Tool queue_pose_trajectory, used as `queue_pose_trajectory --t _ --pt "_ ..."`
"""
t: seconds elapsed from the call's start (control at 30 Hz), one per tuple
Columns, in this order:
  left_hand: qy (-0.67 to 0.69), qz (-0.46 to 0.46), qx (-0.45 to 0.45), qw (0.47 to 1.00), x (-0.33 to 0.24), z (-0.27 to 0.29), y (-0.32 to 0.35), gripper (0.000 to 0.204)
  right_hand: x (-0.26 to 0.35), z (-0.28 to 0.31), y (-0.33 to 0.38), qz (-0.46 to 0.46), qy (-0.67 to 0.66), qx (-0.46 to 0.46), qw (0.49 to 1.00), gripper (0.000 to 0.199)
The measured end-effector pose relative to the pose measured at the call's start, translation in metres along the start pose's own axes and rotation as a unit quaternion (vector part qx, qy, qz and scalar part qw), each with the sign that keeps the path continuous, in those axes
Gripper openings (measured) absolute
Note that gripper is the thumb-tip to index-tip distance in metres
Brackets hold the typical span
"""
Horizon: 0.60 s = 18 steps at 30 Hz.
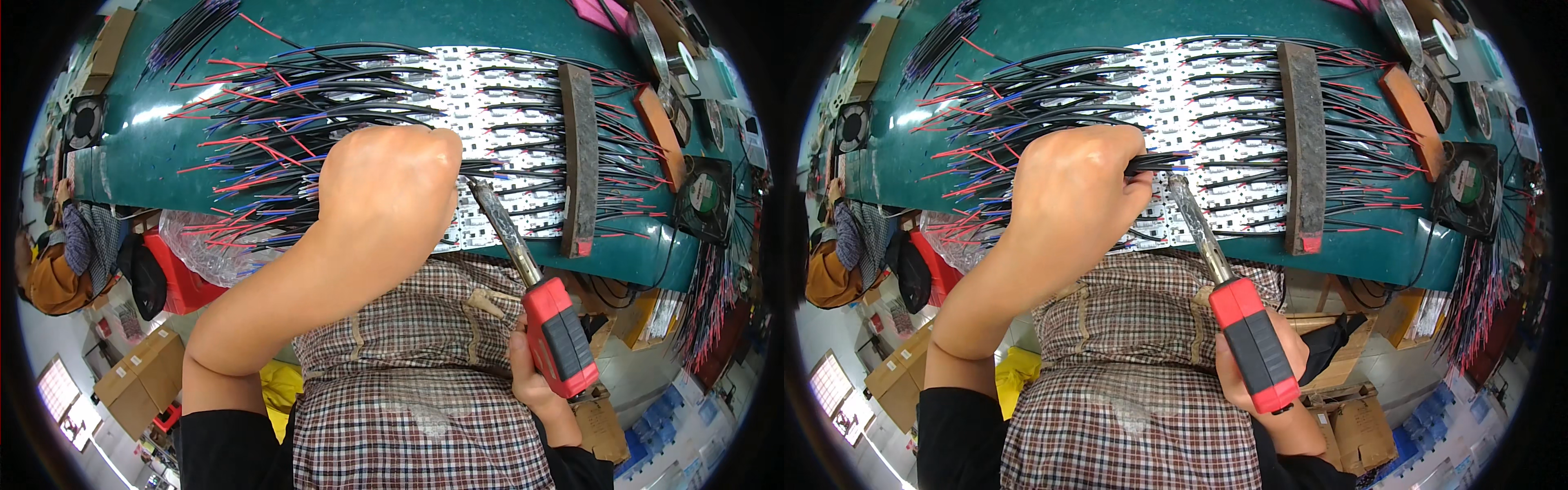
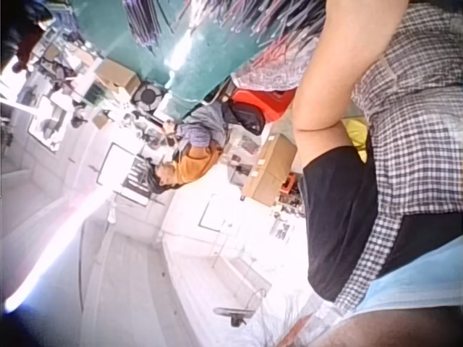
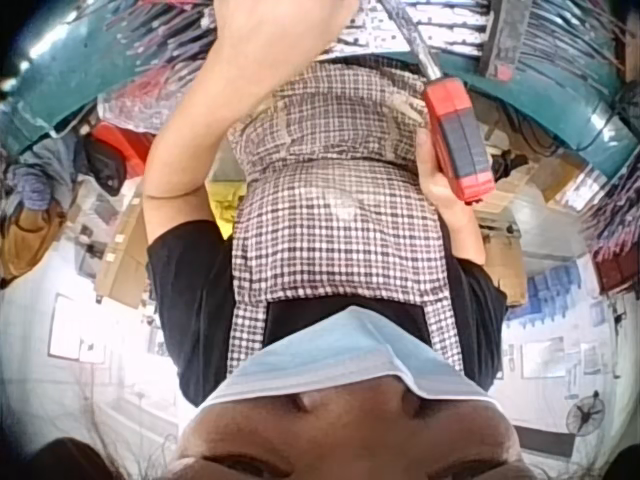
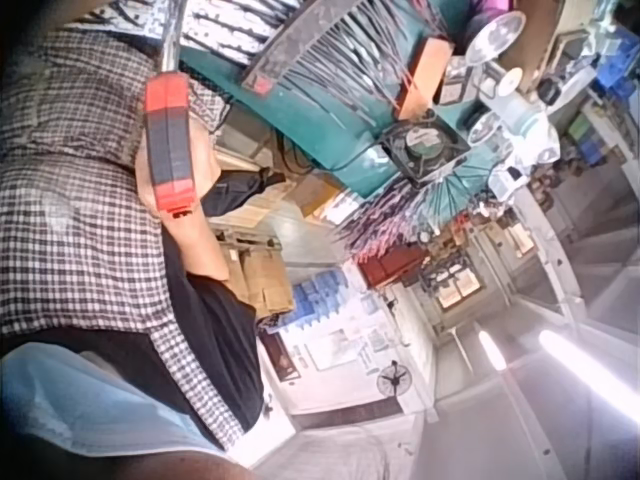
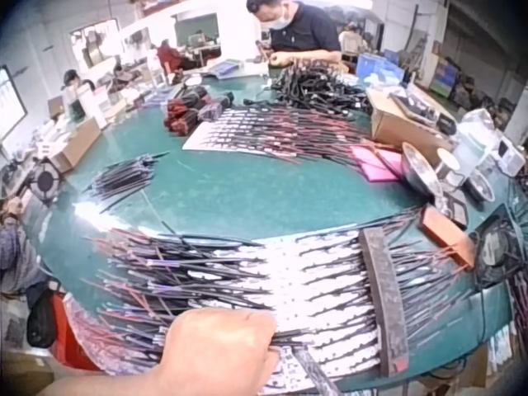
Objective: The person aligns wires on circuit board strips by hand and solders the wire connections to the boards using a soldering iron.
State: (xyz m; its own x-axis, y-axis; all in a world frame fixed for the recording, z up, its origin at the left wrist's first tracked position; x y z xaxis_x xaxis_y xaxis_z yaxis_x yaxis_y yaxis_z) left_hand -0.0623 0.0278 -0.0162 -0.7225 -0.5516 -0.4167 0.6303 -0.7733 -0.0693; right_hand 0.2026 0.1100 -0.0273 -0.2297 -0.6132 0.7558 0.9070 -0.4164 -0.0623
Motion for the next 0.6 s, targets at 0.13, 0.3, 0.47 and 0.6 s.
queue_pose_trajectory --t 0.13,0.3,0.47,0.6 --pt "0.017 0.018 0.030 0.999 0.005 0.002 -0.005 0.013 0.000 -0.001 -0.006 -0.005 -0.032 -0.001 0.999 0.024" --pt "0.047 0.029 0.055 0.997 0.010 0.005 -0.011 0.012 -0.001 -0.003 -0.008 -0.008 -0.027 0.010 1.000 0.023" --pt "0.062 0.018 0.055 0.996 0.011 0.006 -0.012 0.012 -0.001 -0.002 -0.010 0.000 -0.028 0.016 0.999 0.022" --pt "0.066 0.035 0.081 0.994 0.012 0.008 -0.013 0.013 -0.002 -0.004 -0.008 0.000 -0.036 0.003 0.999 0.023"
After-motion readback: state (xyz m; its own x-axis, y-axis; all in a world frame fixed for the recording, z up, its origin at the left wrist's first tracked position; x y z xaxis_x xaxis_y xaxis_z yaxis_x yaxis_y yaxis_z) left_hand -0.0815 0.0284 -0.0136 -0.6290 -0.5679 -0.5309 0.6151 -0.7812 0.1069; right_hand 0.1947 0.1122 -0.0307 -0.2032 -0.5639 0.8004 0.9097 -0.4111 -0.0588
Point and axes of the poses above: each hand's wrist, its own y-axis away from the middle knuckle, its own z-axis out of the back of the hand, x = y × z, the point moved 3 cm from there along -y, towards the middle knuckle, and after that the axes turned 8 degrees about z, right-handed, at the moved point
